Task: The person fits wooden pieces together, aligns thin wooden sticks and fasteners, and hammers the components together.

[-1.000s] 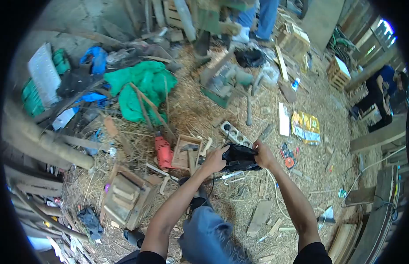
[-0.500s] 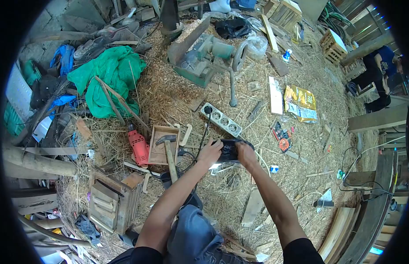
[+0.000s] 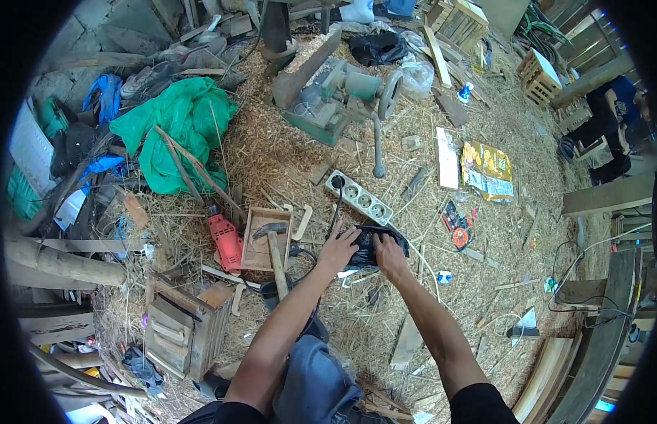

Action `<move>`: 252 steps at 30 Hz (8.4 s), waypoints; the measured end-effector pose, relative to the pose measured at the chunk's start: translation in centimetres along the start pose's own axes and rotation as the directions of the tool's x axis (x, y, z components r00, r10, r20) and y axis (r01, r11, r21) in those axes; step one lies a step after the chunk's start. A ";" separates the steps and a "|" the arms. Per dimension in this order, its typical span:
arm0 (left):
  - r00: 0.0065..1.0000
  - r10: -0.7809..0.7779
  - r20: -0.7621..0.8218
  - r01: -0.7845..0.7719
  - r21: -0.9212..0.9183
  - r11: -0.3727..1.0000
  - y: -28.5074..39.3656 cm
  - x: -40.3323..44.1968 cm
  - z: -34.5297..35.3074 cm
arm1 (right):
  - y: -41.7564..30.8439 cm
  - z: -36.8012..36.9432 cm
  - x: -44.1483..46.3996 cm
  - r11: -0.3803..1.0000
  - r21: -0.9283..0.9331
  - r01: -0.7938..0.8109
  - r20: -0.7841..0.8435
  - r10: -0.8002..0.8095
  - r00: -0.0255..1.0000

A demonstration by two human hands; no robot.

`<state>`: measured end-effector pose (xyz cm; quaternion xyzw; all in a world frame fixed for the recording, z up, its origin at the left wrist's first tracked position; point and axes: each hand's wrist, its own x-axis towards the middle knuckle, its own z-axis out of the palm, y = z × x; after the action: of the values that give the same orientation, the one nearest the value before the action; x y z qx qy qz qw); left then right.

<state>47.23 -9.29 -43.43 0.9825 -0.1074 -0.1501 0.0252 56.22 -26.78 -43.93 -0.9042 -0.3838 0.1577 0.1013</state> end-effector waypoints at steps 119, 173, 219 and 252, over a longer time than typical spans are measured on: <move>-0.206 -0.960 0.192 -0.640 -0.768 -0.016 1.5 -63.4 -7.5 | -54.0 -3.7 -13.7 0.751 0.302 0.588 0.019 -0.621 0.783; -0.423 -0.841 -0.338 -0.501 -0.686 0.528 1.1 -62.9 -24.5 | -62.7 -25.5 -18.8 0.189 0.982 0.019 0.123 -0.709 0.694; -0.231 -0.973 0.008 -0.594 -0.793 0.135 -0.1 -61.9 -18.5 | -61.5 -11.7 -14.8 0.455 0.782 0.426 -0.018 -0.667 0.745; 0.361 -0.898 0.251 -0.504 -0.758 -0.415 -5.8 -64.0 -11.7 | -58.6 -1.7 -11.9 0.380 0.790 0.482 -0.168 -0.621 0.765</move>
<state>-7.70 10.54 -14.26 0.3731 0.4257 0.3113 0.7633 10.19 4.61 -22.03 -0.5623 -0.5565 0.3386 0.5095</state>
